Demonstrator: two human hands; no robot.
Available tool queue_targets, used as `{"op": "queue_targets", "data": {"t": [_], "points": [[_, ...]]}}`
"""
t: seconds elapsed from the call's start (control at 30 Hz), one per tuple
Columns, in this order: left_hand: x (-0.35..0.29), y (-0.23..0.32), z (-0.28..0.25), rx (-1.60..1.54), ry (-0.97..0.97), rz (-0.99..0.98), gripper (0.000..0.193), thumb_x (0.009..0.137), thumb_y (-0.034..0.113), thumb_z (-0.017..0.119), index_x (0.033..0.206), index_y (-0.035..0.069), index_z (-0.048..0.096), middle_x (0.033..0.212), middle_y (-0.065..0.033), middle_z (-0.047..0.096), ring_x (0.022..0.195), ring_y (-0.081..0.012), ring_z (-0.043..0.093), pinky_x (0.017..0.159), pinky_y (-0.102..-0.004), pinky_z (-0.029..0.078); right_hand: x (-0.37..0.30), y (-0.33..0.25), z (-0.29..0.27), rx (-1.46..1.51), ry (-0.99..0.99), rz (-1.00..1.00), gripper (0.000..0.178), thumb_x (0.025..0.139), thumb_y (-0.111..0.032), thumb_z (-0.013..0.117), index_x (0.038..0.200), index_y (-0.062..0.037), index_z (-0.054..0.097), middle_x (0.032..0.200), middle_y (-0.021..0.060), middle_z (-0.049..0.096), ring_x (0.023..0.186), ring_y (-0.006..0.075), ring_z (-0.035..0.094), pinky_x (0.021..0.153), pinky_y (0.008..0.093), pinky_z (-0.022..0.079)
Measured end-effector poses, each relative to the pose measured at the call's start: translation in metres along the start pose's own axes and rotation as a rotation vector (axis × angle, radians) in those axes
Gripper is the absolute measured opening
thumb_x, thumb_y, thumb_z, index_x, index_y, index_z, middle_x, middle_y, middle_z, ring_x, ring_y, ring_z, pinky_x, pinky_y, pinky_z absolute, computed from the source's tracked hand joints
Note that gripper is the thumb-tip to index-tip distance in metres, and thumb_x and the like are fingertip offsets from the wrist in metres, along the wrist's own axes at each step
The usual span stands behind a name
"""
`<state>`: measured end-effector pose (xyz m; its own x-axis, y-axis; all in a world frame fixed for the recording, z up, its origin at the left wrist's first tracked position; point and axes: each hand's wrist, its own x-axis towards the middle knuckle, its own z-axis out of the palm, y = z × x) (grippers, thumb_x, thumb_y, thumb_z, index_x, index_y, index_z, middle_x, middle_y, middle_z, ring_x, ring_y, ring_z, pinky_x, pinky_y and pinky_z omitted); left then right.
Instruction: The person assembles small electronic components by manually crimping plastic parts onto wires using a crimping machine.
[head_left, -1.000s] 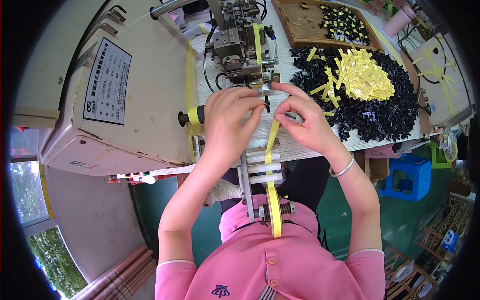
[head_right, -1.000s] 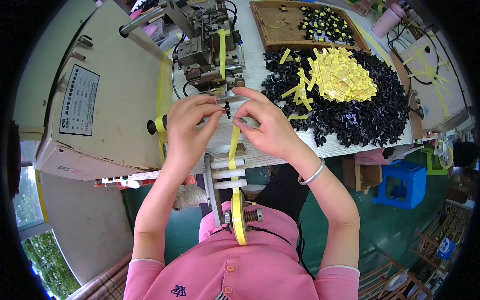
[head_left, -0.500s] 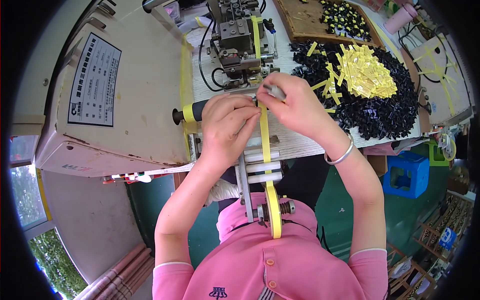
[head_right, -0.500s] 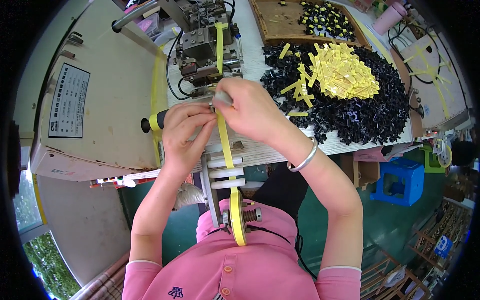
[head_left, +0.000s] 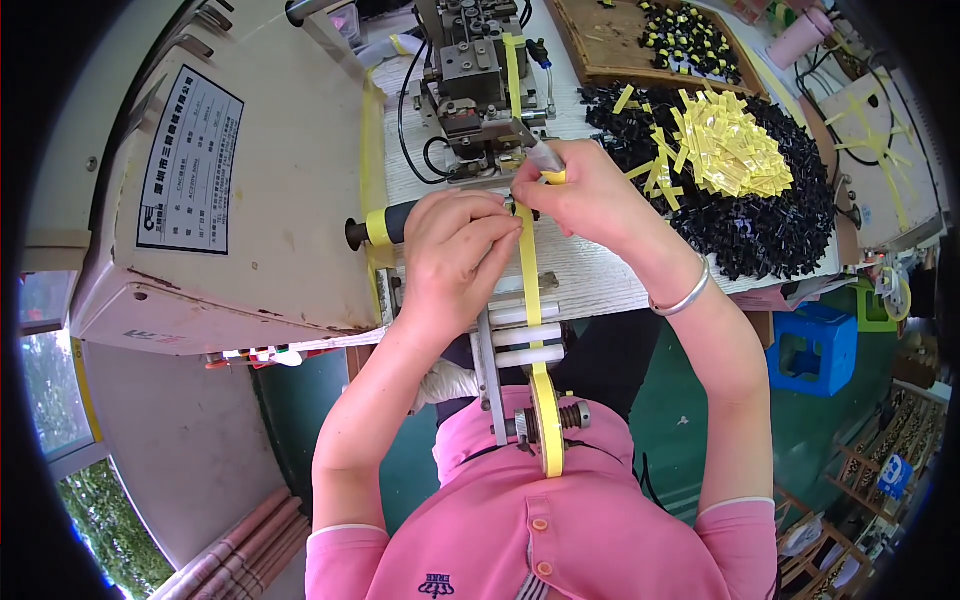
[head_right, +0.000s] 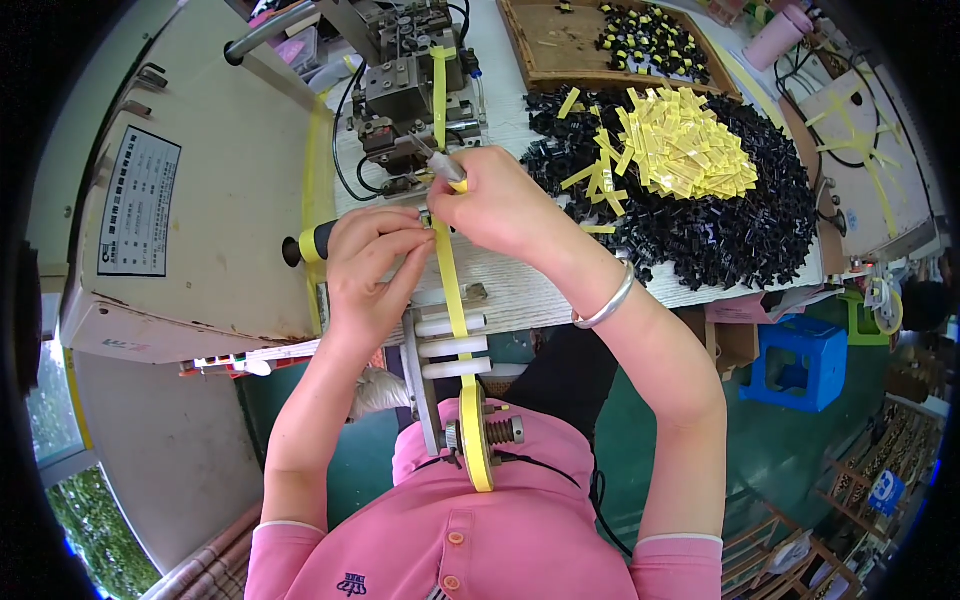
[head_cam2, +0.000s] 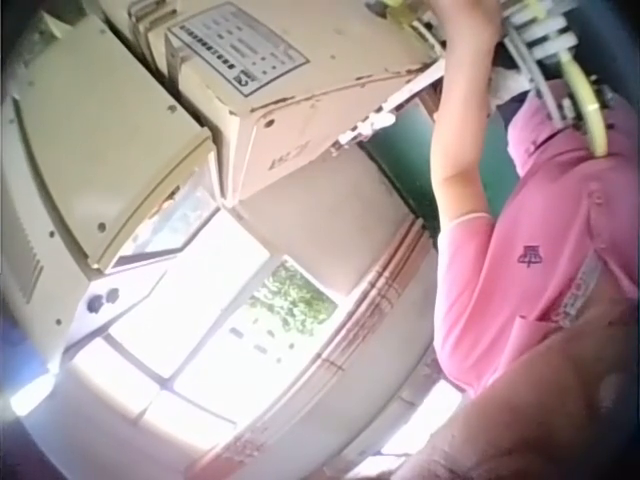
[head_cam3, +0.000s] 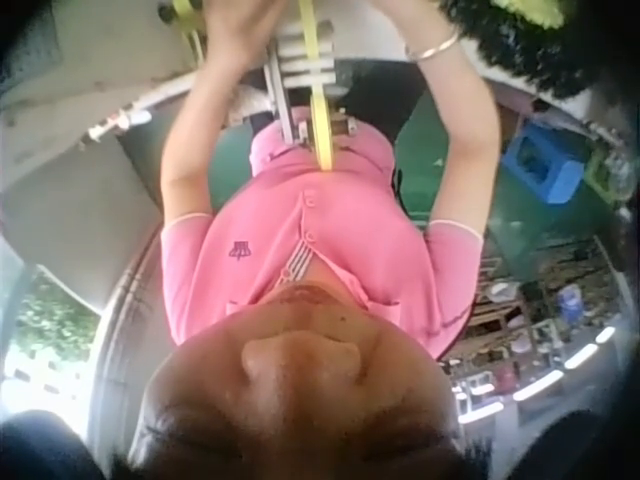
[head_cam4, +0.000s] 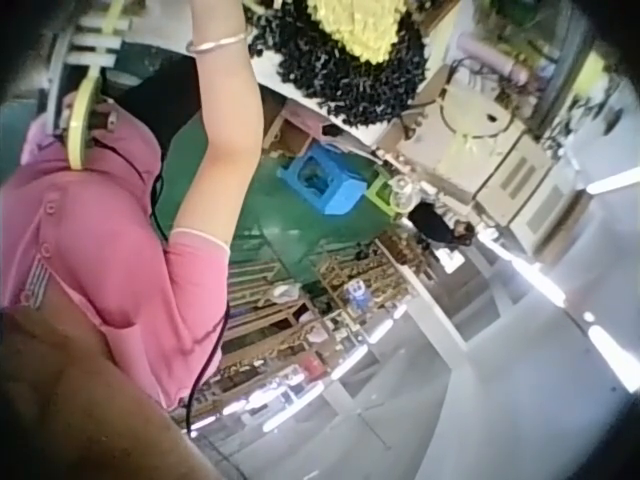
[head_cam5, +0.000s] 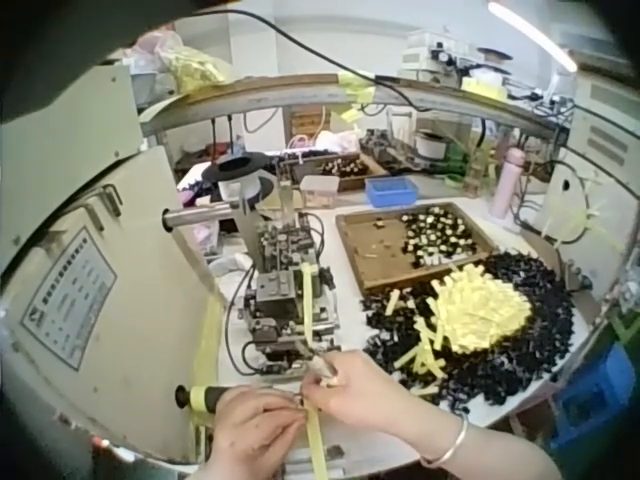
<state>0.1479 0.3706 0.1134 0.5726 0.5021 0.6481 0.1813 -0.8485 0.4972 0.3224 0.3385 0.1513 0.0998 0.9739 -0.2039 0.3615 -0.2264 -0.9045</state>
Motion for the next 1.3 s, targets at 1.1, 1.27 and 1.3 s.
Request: {"op": "queue_targets", "data": {"t": [1.1, 1.27, 1.3], "points": [[0.008, 0.007, -0.002, 0.029, 0.012, -0.097, 0.012, 0.069, 0.003, 0.071, 0.078, 0.005, 0.063, 0.082, -0.0056, 0.062, 0.078, -0.0255, 0.059, 0.071, -0.0368, 0.043, -0.033, 0.006, 0.011, -0.135, 0.317, -0.607, 0.012, 0.080, -0.005, 0.066, 0.091, -0.0020, 0.063, 0.084, 0.0081, 0.060, 0.075, 0.0199, 0.058, 0.069, 0.0296, 0.046], [0.009, 0.008, 0.000, 0.027, 0.019, -0.077, 0.015, 0.068, 0.002, 0.071, 0.079, 0.005, 0.062, 0.083, -0.0059, 0.062, 0.079, -0.0256, 0.059, 0.071, -0.0372, 0.043, -0.031, 0.010, 0.013, -0.090, 0.246, -0.569, 0.008, 0.079, -0.003, 0.065, 0.083, -0.0002, 0.059, 0.079, 0.0079, 0.059, 0.074, 0.0202, 0.058, 0.069, 0.0297, 0.046], [0.010, 0.008, 0.002, -0.042, 0.039, -0.126, 0.015, 0.068, 0.002, 0.071, 0.079, 0.005, 0.062, 0.083, -0.0061, 0.062, 0.079, -0.0259, 0.059, 0.071, -0.0371, 0.043, -0.032, 0.011, 0.013, -0.073, 0.259, -0.564, 0.008, 0.079, -0.003, 0.065, 0.083, 0.0000, 0.059, 0.078, 0.0075, 0.059, 0.074, 0.0195, 0.058, 0.069, 0.0299, 0.046]]}}
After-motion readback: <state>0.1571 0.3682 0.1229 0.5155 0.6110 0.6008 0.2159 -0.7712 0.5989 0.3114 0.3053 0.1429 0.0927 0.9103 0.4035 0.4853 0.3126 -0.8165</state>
